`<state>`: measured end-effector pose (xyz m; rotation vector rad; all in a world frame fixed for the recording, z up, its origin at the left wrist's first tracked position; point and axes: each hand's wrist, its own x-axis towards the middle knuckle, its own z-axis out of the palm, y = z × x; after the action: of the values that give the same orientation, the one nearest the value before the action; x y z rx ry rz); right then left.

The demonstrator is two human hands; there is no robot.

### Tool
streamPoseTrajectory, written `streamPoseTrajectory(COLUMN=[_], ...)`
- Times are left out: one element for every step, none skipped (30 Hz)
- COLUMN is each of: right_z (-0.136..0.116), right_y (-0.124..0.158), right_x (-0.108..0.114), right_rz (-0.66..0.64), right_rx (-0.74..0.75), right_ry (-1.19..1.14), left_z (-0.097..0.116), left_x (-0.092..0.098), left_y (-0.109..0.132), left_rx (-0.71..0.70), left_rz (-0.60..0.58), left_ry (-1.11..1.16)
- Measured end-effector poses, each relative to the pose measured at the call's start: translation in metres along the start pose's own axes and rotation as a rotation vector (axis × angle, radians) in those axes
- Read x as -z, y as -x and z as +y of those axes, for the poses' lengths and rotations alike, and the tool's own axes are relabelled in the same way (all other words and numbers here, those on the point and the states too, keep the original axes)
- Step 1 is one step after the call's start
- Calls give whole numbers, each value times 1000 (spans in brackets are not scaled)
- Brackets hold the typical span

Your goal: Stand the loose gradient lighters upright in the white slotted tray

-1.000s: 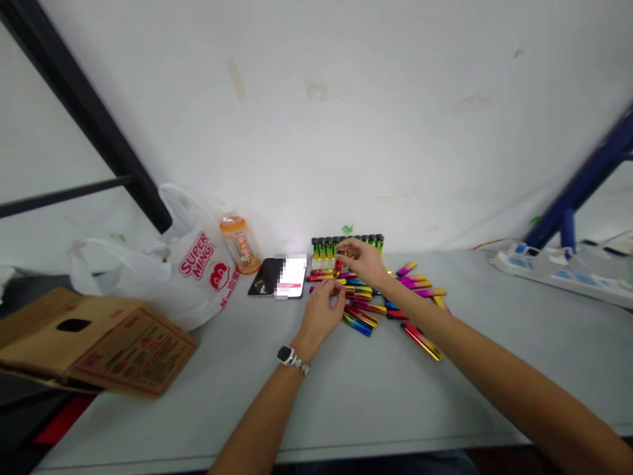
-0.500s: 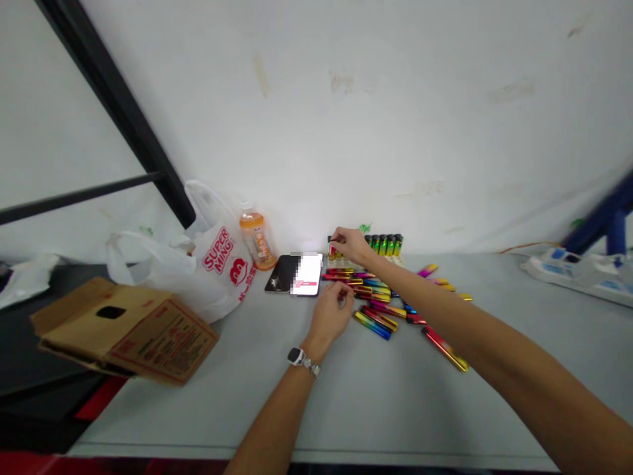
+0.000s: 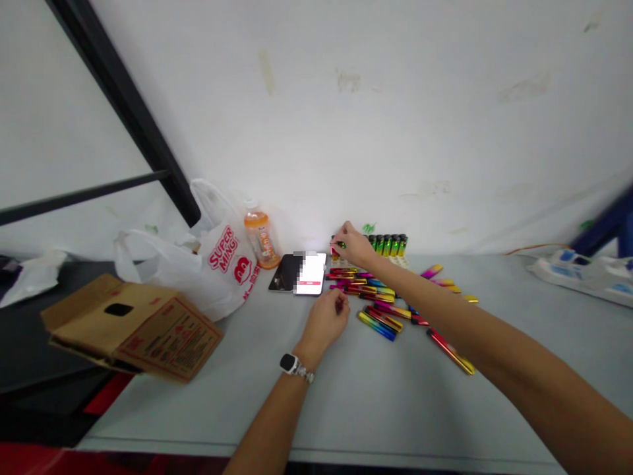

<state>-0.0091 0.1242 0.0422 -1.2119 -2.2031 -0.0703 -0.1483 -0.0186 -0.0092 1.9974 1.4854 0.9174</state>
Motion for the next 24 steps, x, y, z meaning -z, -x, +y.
streamPoseTrajectory(right_z=[-1,-3,-4,-6,-7,-9,-12,-14,-16,-19,-21,-24,-26,-28,-30,-32,-35,-37,-39,-40,-41,-42,-41,-39], right_y=[2,5,7,9,11,13,15,17,18,19,19,18,17,15,13,11,9,7,6,5,4,4,4,5], right_x=[1,3,4,6,9,11,14,16,18,20,21,22,21,20,19,17,15,13,11,9,8,8,8,9], right_rz=[-19,-41,-60,-78,-93,-105,-114,-135,-174,-233,-308,-393,-474,-541,-592,-629,-654,-672,-686,-696,-700,-698,-684,-658], right_rx=[9,21,29,36,43,54,70,96,131,171,211,244,266,273,267,250,224,198,176,158,148,143,140,138], right_ry=[33,60,84,107,129,148,163,171,170,163,153,144,140,143,154,170,189,208,226,241,252,260,261,253], left_z=[-1,-3,-4,-5,-5,-6,-7,-7,-8,-9,-11,-11,-12,-12,-12,-12,-11,-10,-10,-9,-9,-9,-10,-10], left_x=[2,3,5,6,6,7,7,7,8,8,9,11,12,14,15,17,18,18,18,18,18,17,17,17], left_y=[2,4,5,6,7,7,7,7,6,6,5,5,5,6,6,6,7,7,7,8,8,7,7,6], left_rx=[2,2,0,-2,-4,-2,-1,1,4,10,22,37,54,74,92,107,115,118,117,113,109,105,104,102], left_rz=[0,1,5,9,13,18,20,19,16,13,9,7,7,8,9,9,6,3,1,-2,-4,-5,-3,1], left_ry=[-1,-1,0,2,6,13,22,33,43,49,45,33,16,-2,-18,-31,-42,-52,-63,-73,-80,-82,-80,-76])
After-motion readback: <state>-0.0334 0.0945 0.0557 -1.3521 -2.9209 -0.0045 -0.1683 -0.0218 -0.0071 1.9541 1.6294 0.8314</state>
